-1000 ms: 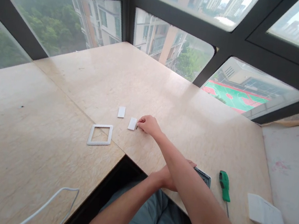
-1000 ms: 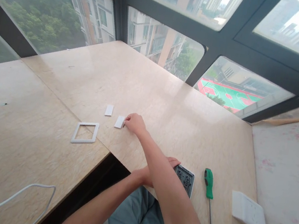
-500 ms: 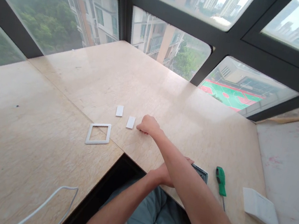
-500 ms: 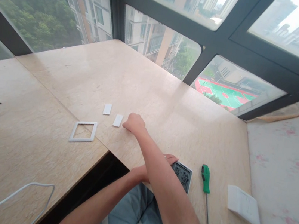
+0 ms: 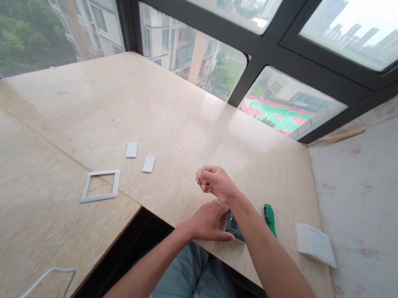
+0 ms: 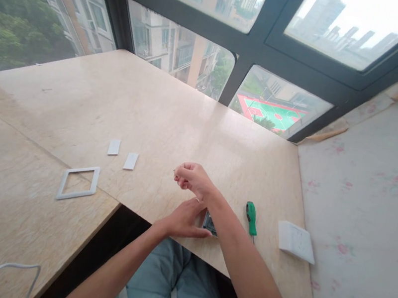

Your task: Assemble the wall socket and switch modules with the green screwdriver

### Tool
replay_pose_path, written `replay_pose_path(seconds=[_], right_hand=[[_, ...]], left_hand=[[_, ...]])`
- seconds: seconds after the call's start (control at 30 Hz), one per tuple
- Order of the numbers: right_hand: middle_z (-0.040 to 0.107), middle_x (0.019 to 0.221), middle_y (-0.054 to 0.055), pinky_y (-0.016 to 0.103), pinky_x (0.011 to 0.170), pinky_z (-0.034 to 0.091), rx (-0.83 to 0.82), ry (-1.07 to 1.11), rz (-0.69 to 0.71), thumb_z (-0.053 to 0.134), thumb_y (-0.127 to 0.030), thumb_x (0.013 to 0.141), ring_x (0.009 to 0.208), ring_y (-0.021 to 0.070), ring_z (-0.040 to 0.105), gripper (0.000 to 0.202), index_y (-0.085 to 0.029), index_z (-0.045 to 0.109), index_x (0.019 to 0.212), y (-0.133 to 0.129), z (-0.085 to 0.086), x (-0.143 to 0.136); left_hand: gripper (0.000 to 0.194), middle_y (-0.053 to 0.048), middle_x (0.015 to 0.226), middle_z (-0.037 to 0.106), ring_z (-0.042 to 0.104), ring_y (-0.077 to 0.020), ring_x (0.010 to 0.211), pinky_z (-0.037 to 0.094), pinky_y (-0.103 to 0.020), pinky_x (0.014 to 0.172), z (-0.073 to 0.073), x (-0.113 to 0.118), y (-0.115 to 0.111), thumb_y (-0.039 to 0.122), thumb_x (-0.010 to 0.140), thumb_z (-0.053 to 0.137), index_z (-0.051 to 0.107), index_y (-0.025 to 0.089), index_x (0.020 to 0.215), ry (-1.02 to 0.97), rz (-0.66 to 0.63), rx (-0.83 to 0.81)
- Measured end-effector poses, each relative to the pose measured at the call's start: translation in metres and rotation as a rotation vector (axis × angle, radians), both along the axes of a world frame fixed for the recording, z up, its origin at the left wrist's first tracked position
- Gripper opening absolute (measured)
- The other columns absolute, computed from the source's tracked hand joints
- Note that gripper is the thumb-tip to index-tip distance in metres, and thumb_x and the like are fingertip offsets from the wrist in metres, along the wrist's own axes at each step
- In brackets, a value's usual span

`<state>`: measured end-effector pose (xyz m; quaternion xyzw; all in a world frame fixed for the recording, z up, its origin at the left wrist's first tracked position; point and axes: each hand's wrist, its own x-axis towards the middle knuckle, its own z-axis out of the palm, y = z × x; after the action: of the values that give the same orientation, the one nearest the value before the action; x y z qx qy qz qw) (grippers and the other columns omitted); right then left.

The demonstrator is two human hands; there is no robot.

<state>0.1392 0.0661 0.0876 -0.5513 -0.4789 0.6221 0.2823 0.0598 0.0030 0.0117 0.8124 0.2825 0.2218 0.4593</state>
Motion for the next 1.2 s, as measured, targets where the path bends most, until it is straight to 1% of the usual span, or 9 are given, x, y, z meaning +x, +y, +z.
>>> replay_pose_path(seconds=[0.1, 0.2, 0.33, 0.5, 0.63, 0.77, 0.87, 1.0, 1.2], right_hand=[[0.057, 0.065, -0.003, 0.019, 0.046, 0.036, -0.006, 0.135, -0.09, 0.073, -0.039, 0.068, 0.049, 0.0056, 0.044, 0.029, -0.017, 0.064, 0.085, -0.026, 0.008, 0.036], [0.059, 0.066, -0.004, 0.019, 0.049, 0.04, -0.038, 0.341, -0.176, 0.078, -0.035, 0.068, 0.05, 0.0058, 0.046, 0.041, -0.018, 0.07, 0.105, -0.051, 0.01, 0.067], [0.06, 0.066, -0.004, 0.019, 0.047, 0.041, 0.002, 0.467, -0.305, 0.079, -0.032, 0.071, 0.051, 0.0063, 0.048, 0.032, -0.02, 0.075, 0.1, -0.083, 0.008, 0.101], [0.066, 0.07, -0.001, 0.023, 0.051, 0.048, 0.103, 0.34, -0.436, 0.082, -0.038, 0.073, 0.054, 0.0091, 0.057, 0.025, -0.021, 0.073, 0.089, -0.116, 0.002, 0.131], [0.076, 0.081, 0.004, 0.029, 0.062, 0.057, 0.295, 0.047, -0.515, 0.078, -0.04, 0.08, 0.069, 0.016, 0.069, 0.022, -0.021, 0.074, 0.091, -0.135, -0.007, 0.143], [0.079, 0.088, 0.004, 0.036, 0.075, 0.06, 0.475, -0.351, -0.403, 0.069, -0.038, 0.089, 0.079, 0.0206, 0.073, 0.017, -0.025, 0.077, 0.098, -0.148, -0.01, 0.146], [0.08, 0.093, 0.003, 0.037, 0.079, 0.06, 0.628, -0.555, -0.274, 0.067, -0.034, 0.091, 0.084, 0.0223, 0.075, 0.013, -0.028, 0.077, 0.097, -0.152, -0.011, 0.147], [0.08, 0.09, 0.003, 0.037, 0.077, 0.058, 0.794, -0.69, -0.124, 0.063, -0.027, 0.095, 0.081, 0.0224, 0.075, 0.015, -0.027, 0.078, 0.094, -0.15, -0.016, 0.152], [0.08, 0.09, 0.004, 0.035, 0.076, 0.057, 0.937, -0.773, -0.008, 0.056, -0.018, 0.099, 0.081, 0.0195, 0.074, 0.021, -0.022, 0.077, 0.095, -0.146, -0.022, 0.155]], left_hand=[[0.058, -0.012, 0.112, 0.068, 0.063, -0.0362, 0.102, 0.053, -0.053, 0.089, 0.0, -0.001, 0.0, 0.047, 0.069, 0.081, 0.059, 0.019, 0.115, 0.031, 0.027, 0.025], [0.068, -0.012, 0.127, 0.064, 0.06, -0.0346, 0.114, 0.051, -0.052, 0.096, 0.002, -0.002, 0.0, 0.041, 0.071, 0.08, 0.053, 0.021, 0.13, -0.038, 0.011, 0.043], [0.081, -0.014, 0.145, 0.053, 0.052, -0.0333, 0.132, 0.044, -0.052, 0.11, 0.001, -0.003, 0.0, 0.041, 0.073, 0.08, 0.044, 0.023, 0.144, -0.037, 0.004, 0.038], [0.084, -0.016, 0.15, 0.049, 0.047, -0.0355, 0.139, 0.04, -0.056, 0.114, -0.003, -0.005, 0.0, 0.044, 0.075, 0.079, 0.041, 0.023, 0.147, 0.01, 0.023, 0.034], [0.083, -0.015, 0.15, 0.05, 0.048, -0.035, 0.139, 0.041, -0.055, 0.114, -0.002, -0.005, 0.0, 0.046, 0.077, 0.078, 0.04, 0.024, 0.149, 0.007, 0.014, 0.042], [0.083, -0.015, 0.151, 0.049, 0.046, -0.0348, 0.14, 0.039, -0.056, 0.116, -0.001, -0.006, 0.001, 0.046, 0.077, 0.079, 0.041, 0.025, 0.148, 0.006, 0.017, 0.02], [0.082, -0.014, 0.151, 0.049, 0.046, -0.0341, 0.141, 0.039, -0.055, 0.117, 0.001, -0.006, 0.001, 0.046, 0.077, 0.079, 0.041, 0.026, 0.148, 0.008, 0.019, 0.004], [0.081, -0.014, 0.151, 0.049, 0.047, -0.0339, 0.139, 0.04, -0.055, 0.116, 0.002, -0.005, 0.0, 0.044, 0.078, 0.079, 0.041, 0.026, 0.147, 0.005, 0.025, 0.002], [0.081, -0.014, 0.151, 0.048, 0.046, -0.0342, 0.141, 0.038, -0.055, 0.117, -0.001, -0.005, 0.0, 0.043, 0.078, 0.078, 0.041, 0.025, 0.148, 0.008, 0.02, 0.0]])
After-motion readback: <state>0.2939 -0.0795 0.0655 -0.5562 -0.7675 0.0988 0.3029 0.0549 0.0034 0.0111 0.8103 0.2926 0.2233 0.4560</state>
